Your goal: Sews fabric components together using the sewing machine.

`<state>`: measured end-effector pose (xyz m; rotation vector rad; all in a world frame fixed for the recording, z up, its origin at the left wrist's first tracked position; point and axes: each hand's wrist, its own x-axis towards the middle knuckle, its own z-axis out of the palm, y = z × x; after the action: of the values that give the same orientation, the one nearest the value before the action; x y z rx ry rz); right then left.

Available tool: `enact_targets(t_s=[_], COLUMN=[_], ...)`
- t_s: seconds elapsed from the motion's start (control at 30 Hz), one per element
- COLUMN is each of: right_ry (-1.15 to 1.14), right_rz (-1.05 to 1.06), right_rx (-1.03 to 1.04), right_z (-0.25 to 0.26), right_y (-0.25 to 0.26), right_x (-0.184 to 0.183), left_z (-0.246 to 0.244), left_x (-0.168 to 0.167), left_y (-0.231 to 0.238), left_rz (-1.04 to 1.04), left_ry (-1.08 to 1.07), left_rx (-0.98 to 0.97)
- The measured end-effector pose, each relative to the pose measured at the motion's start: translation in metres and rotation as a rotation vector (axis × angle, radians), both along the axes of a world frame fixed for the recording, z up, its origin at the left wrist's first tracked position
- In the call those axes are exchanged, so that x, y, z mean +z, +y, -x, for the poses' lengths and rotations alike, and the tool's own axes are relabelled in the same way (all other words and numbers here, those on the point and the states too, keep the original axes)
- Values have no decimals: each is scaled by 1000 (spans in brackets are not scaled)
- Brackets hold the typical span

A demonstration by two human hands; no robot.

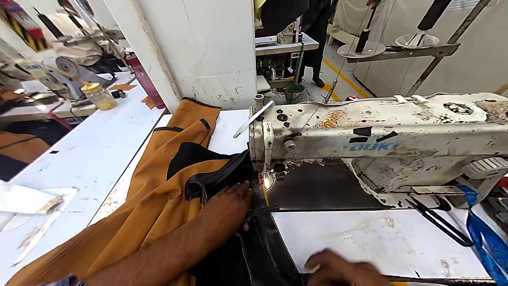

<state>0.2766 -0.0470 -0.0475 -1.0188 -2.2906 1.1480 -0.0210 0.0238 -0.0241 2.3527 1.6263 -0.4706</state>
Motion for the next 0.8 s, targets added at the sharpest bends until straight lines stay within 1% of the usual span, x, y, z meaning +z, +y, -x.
enact_targets(t_s=[0.07, 0.1, 0.17, 0.2, 0.27, 0.33, 0.43, 0.8], right_ry=[-13, -36, -119, -141, -122, -47, 44, -10], right_rz=[-217, -327, -452, -492, -561, -574, -561, -563], right_rx=[-80, -77, -11, 24, 59, 91, 127, 126], right_z=[3, 9, 27, 37, 52, 61, 64, 64], right_y=[34, 53, 90, 106, 132, 148, 151, 144], right_x=[-2, -9, -22, -27, -38, -49, -67, -72], left_z=[8, 11, 15, 17, 20, 24, 28, 35], left_x=[-21, -33, -51, -55, -58, -60, -64, -65], left_y=[-10, -12, -12, -10, -7, -4, 0, 14], left_rz=[-182, -278, -452, -492, -485, -463, -486, -540], left_ry=[-162, -227, -308, -327, -357, -395, -434, -439], left_rx=[-151, -201, -265, -288, -315, -340, -388, -486])
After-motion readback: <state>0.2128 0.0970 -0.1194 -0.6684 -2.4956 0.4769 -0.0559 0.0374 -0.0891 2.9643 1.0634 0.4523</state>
